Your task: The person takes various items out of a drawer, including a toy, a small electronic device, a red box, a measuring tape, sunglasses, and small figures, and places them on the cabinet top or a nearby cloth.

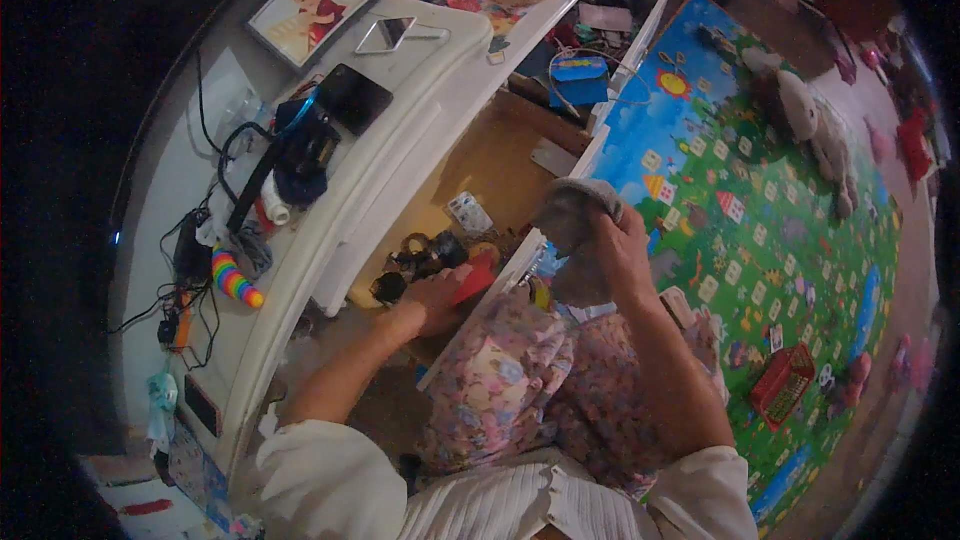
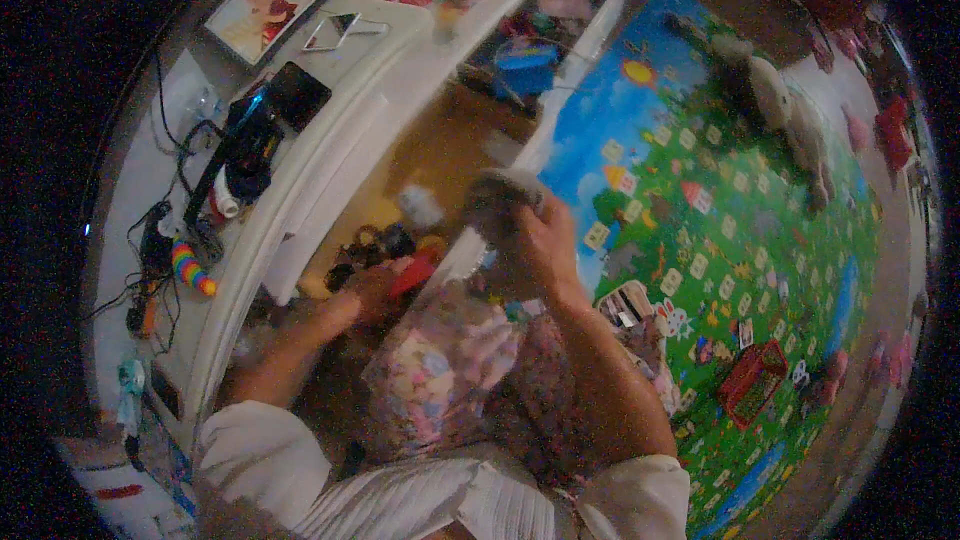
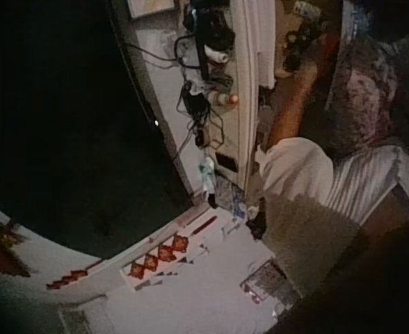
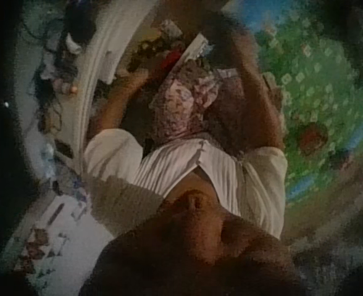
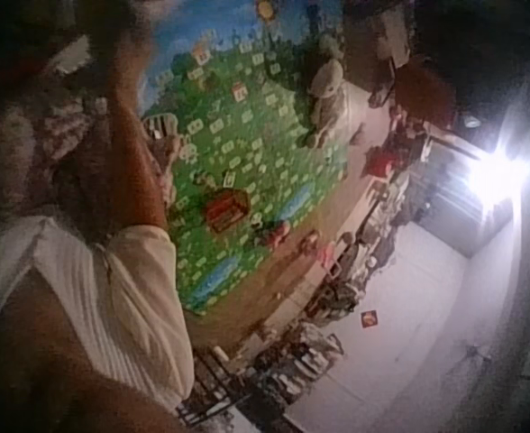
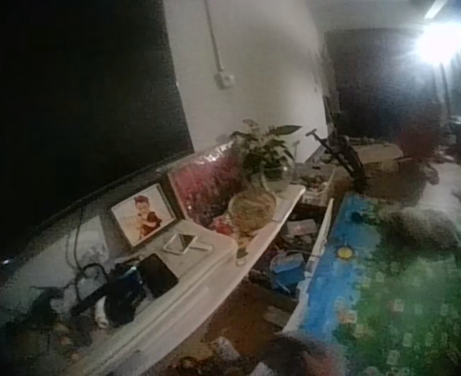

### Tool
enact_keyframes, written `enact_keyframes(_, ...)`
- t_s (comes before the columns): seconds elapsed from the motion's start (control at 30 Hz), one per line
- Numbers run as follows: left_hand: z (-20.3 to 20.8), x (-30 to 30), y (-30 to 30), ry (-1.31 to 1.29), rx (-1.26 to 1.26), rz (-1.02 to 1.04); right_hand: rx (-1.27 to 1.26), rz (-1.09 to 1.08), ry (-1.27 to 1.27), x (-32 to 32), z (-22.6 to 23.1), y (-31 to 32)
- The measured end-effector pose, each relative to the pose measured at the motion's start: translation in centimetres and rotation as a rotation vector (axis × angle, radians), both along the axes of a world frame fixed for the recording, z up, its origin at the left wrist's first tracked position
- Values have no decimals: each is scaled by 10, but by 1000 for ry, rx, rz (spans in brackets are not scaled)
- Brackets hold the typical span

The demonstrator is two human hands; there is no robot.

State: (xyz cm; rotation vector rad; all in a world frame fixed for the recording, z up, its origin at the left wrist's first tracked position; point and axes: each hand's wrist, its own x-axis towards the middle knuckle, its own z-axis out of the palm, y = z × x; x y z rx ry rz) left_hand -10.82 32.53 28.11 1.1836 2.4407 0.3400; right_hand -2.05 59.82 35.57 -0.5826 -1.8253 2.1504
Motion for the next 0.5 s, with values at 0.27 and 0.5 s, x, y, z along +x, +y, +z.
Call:
enact_keyframes(0.27, 17, -28, -9, -652, 750, 679, -97, -42, -26, 4, 10, -2)
enact_keyframes(0.5, 95, 9, -1, -287, 664, 578, -121, 250, -220, 0, -14, -17)
